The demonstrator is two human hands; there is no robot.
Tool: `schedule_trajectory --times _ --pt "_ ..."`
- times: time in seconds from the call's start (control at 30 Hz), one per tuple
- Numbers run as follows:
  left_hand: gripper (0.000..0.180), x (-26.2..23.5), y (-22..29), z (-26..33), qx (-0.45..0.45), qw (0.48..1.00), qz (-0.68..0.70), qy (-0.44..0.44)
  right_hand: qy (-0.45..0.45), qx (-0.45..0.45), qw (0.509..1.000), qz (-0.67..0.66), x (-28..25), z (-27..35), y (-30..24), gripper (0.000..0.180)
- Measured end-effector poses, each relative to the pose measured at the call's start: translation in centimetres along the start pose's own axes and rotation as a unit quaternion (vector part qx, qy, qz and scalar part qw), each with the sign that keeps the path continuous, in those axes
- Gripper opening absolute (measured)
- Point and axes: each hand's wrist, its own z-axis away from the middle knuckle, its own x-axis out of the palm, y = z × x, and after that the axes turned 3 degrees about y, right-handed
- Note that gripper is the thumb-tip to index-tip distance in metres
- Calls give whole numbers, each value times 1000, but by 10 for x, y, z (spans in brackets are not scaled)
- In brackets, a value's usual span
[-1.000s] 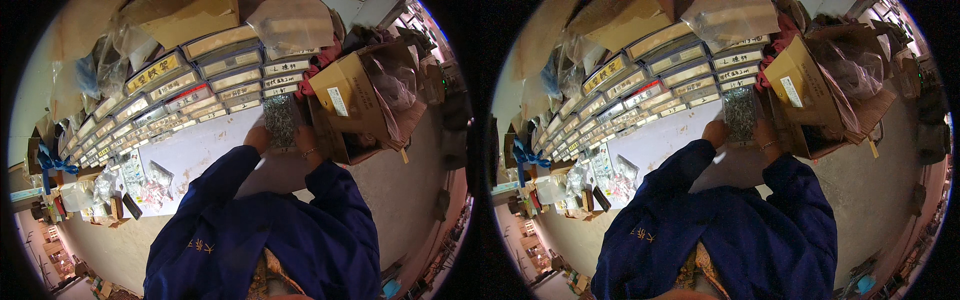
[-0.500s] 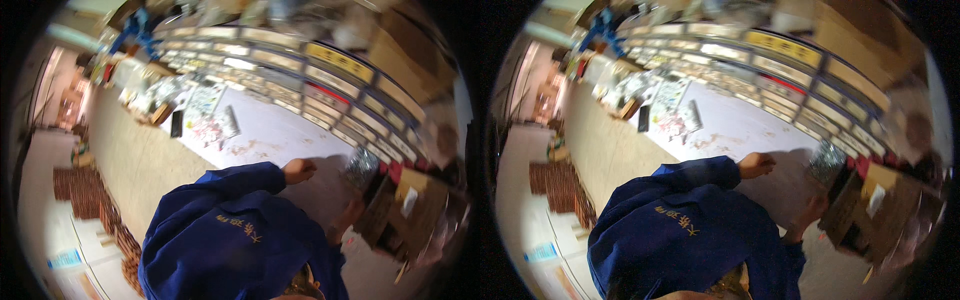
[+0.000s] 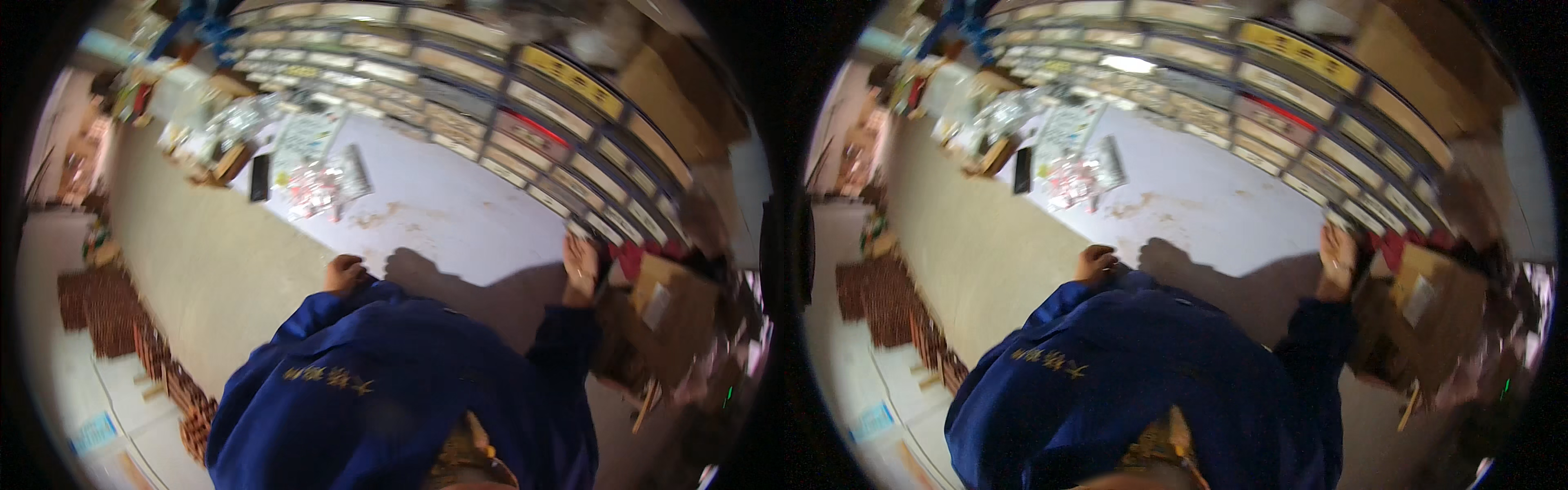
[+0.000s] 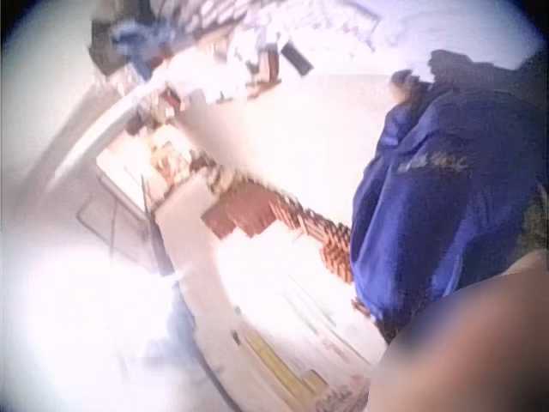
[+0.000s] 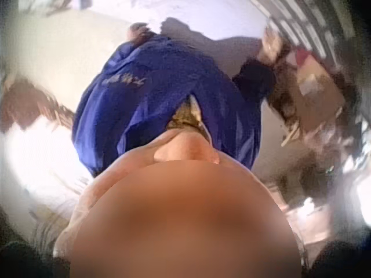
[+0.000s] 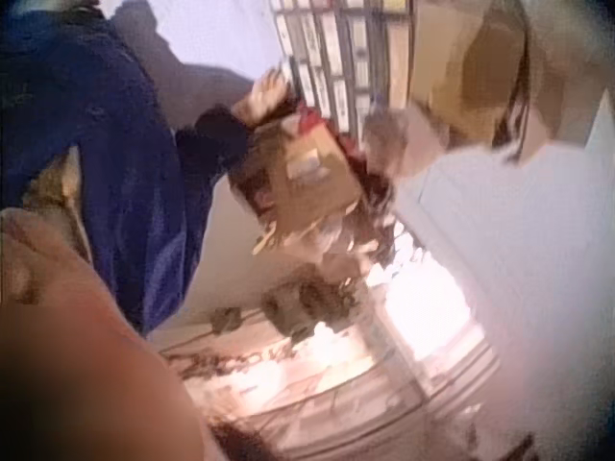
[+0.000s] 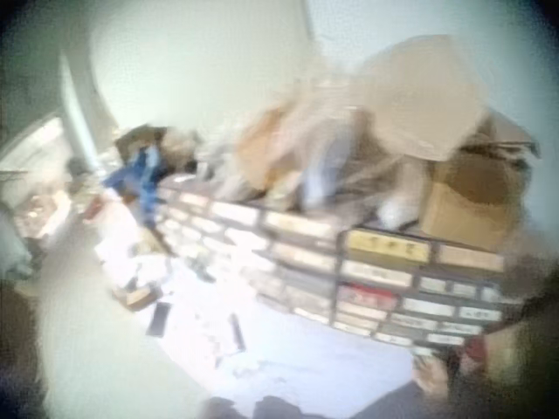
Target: The person repeatedly picks small metal fasteners from labeled bins and places them into small clear plastic bags. They seal each bag and set it aside on the counter. The person also handles a red foam block and a printed instruction sheet during the process.
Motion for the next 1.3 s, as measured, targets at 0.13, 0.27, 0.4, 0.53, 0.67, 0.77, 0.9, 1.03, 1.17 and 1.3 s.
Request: schedule_trajectory --times 0.13,0.27,0.4,0.53,0.67,0.77,0.9,1.03,1.17,1.3 --pt "29 -24 6 -7 -1 1000 -5 22 114 -1 985 -132 15 -27 -7 25" --pt "27 -41 12 -9 0 999 -18 47 220 -37 966 -130 55 15 0 16" --pt "26 -57 23 -15 17 997 -17 71 193 -110 960 -172 91 59 12 6" --pt "25 -70 38 -17 49 995 12 85 221 -41 951 -212 124 38 26 4" --pt "25 -85 51 -9 61 989 80 109 159 107 968 -160 186 37 73 13" --pt "24 -105 58 -14 80 985 82 128 16 16 994 -107 247 63 97 14" --pt "22 -138 73 -54 64 983 101 138 -75 -301 949 57 299 65 65 14" --pt "22 -167 102 -116 87 986 115 78 36 -181 983 -1 321 47 36 11" --pt "25 -188 140 -178 104 986 133 12 -15 -179 976 126 342 56 57 9" --pt "30 -199 158 -260 46 977 205 -18 33 -287 906 311 392 66 104 14"
